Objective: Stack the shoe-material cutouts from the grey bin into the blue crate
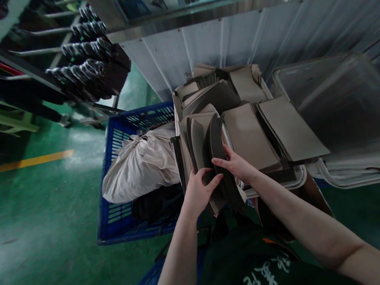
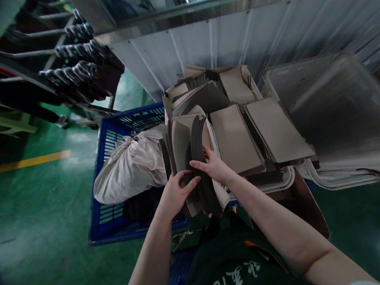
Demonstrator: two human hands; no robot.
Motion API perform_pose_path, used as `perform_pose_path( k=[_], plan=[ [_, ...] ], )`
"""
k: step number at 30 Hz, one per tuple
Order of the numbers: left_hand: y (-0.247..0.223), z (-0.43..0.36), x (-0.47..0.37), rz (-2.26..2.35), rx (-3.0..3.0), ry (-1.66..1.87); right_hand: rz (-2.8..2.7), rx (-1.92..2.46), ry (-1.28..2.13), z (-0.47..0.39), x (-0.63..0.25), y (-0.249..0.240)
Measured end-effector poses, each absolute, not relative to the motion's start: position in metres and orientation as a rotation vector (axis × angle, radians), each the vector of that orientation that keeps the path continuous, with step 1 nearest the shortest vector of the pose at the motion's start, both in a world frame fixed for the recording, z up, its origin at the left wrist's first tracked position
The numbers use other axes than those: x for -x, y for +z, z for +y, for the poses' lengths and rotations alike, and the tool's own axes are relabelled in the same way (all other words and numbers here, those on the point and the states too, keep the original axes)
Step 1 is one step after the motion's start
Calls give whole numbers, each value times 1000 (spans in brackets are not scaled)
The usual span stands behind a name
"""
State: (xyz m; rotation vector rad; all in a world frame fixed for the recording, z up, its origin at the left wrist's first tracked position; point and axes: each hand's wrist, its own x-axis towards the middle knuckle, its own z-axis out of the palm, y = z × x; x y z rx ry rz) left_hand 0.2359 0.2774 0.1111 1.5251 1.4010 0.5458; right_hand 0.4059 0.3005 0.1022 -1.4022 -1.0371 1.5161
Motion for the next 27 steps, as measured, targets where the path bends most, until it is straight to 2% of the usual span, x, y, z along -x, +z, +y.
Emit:
perform_pose_path(
  k=[27],
  plan=[
    [104,280,-231,1307,-1394,536,-1034,1429,1530,301,-411,101]
  ],
)
